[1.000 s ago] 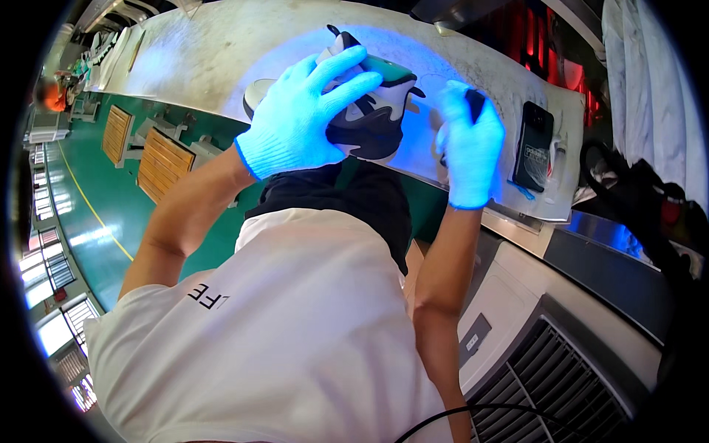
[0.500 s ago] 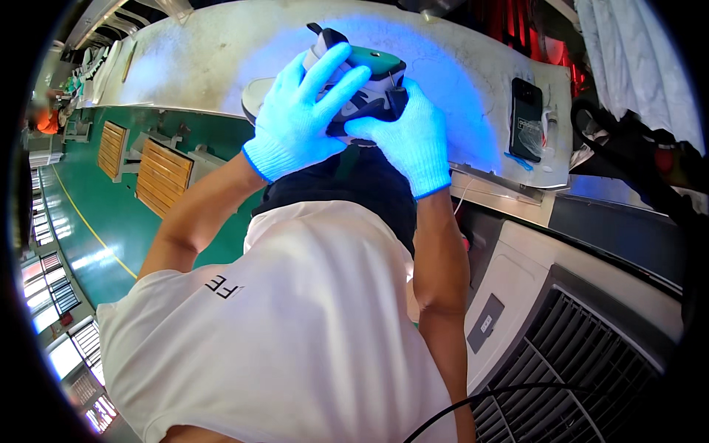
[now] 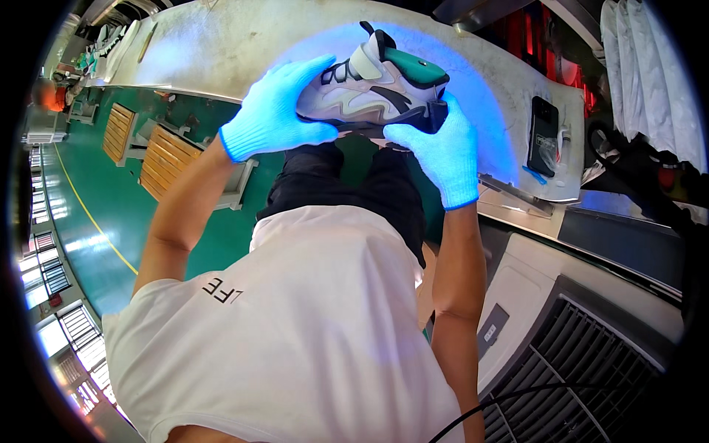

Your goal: The person uses a small black tool to scrape and clean the surface of a white and teal sneaker on a metal workbench. They repeatedly rub the tool along the shoe's upper and sole, rotating the shoe to access different areas, and occasionally wipe the surface with gloved hands.

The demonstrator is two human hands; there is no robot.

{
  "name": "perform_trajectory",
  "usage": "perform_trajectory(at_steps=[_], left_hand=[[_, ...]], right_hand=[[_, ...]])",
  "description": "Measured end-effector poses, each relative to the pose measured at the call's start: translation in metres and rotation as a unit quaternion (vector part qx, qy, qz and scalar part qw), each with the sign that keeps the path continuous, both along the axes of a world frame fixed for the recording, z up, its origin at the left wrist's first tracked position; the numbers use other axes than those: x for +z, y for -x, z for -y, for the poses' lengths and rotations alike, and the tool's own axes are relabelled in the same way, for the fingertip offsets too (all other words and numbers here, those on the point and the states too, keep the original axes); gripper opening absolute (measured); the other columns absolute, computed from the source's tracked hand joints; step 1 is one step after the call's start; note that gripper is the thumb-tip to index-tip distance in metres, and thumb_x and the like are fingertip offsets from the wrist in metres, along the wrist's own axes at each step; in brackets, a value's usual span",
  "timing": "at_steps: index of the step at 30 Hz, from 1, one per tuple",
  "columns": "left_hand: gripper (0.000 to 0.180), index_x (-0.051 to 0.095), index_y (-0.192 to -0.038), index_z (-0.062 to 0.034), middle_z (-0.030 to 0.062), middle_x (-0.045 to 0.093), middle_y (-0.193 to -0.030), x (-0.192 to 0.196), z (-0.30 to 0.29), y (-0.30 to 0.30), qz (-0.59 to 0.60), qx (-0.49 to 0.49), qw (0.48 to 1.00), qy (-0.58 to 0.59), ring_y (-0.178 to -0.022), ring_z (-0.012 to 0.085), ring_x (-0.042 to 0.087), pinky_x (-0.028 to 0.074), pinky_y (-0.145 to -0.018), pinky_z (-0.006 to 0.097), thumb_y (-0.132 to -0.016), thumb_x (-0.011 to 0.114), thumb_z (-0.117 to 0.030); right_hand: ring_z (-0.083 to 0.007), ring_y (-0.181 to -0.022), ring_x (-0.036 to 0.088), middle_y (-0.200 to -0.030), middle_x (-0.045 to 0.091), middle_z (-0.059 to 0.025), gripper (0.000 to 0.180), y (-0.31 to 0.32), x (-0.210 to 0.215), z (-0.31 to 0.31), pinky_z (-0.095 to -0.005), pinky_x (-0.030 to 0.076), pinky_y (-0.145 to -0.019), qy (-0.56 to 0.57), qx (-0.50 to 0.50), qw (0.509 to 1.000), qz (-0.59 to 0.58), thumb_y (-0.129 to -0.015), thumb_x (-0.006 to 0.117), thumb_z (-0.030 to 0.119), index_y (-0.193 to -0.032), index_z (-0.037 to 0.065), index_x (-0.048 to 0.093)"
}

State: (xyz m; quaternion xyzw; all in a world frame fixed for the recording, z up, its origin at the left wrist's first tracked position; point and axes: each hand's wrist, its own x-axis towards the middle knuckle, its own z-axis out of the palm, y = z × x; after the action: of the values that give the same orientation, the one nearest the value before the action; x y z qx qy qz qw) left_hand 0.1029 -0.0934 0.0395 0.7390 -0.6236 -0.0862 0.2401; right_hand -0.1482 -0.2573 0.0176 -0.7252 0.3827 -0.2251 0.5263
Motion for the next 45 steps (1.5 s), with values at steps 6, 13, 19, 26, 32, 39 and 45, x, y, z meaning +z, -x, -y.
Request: perform_trajectory(at_steps=[6,13,19,26,32,39,45], left_hand=[[0.097,0.068,-0.151,-0.0109,0.0186,0.078,-0.132,-0.002,0.017,0.006,-0.079,0.041,0.996,-0.009,-0.121,0.0395,0.074,0.057,-0.112,0.050,-0.065,0.100,-0.041],[0.101,0.068,-0.151,-0.0117,0.0181,0.078,-0.133,-0.001,0.029,0.020,-0.032,0.052,0.998,-0.005,-0.122,0.0399,0.075,0.059,-0.109,0.049,-0.062,0.102,-0.045],[0.095,0.067,-0.147,-0.0103,0.0170,0.079,-0.125,0.008,0.051,0.044,-0.029,0.067,0.997,-0.006,-0.116,0.0407,0.076,0.059,-0.104,0.051,-0.068,0.099,-0.052],[0.097,0.067,-0.145,-0.0085,0.0191,0.079,-0.124,0.009,0.064,0.031,-0.002,0.066,0.997,-0.042,-0.114,0.0420,0.077,0.061,-0.101,0.051,-0.069,0.097,-0.059],[0.095,0.068,-0.139,-0.0037,0.0193,0.080,-0.115,0.011,0.070,0.033,0.026,0.063,0.996,-0.060,-0.105,0.0424,0.078,0.063,-0.094,0.050,-0.067,0.098,-0.058],[0.094,0.068,-0.138,-0.0035,0.0176,0.081,-0.107,-0.003,0.068,0.031,0.038,0.045,0.998,-0.012,-0.095,0.0402,0.079,0.064,-0.086,0.049,-0.069,0.098,-0.059],[0.101,0.064,-0.145,-0.0040,0.0204,0.081,-0.118,0.009,0.067,0.040,0.024,0.054,0.998,-0.001,-0.109,0.0424,0.079,0.063,-0.095,0.051,-0.073,0.096,-0.067]], right_hand=[[-0.0245,-0.108,0.079,-0.121,0.082,-0.0148,0.070,0.000,0.005,-0.005,-0.0389,0.062,-0.099,0.009,-0.004,0.999,-0.035,-0.080,0.100,0.031,-0.134,-0.001,0.070],[-0.0259,-0.111,0.079,-0.123,0.082,-0.0164,0.074,-0.001,0.007,-0.007,-0.0395,0.062,-0.100,-0.028,-0.008,0.999,-0.034,-0.080,0.100,0.033,-0.138,-0.001,0.068],[-0.0234,-0.096,0.080,-0.118,0.082,-0.0163,0.068,0.004,-0.014,0.001,-0.0375,0.064,-0.083,0.007,-0.017,1.000,0.026,-0.083,0.098,0.028,-0.137,0.000,0.069],[-0.0155,-0.052,0.051,-0.091,0.072,-0.0103,0.028,0.024,-0.038,0.041,-0.0327,0.040,-0.048,-0.349,-0.204,0.803,0.438,-0.113,0.070,0.033,-0.105,0.007,0.065],[-0.0137,-0.052,0.046,-0.076,0.059,-0.0043,0.031,-0.026,-0.029,0.042,-0.0322,0.036,-0.050,-0.325,-0.286,0.803,0.409,-0.109,0.074,0.032,-0.091,0.010,0.061],[-0.0118,-0.053,0.045,-0.073,0.055,0.0000,0.039,-0.052,-0.016,0.050,-0.0284,0.038,-0.053,-0.287,-0.351,0.833,0.318,-0.110,0.074,0.040,-0.086,0.012,0.059],[-0.0115,-0.058,0.055,-0.077,0.061,0.0004,0.037,-0.044,-0.016,0.079,-0.0301,0.045,-0.052,-0.262,-0.201,0.882,0.335,-0.110,0.072,0.045,-0.091,0.015,0.060]])
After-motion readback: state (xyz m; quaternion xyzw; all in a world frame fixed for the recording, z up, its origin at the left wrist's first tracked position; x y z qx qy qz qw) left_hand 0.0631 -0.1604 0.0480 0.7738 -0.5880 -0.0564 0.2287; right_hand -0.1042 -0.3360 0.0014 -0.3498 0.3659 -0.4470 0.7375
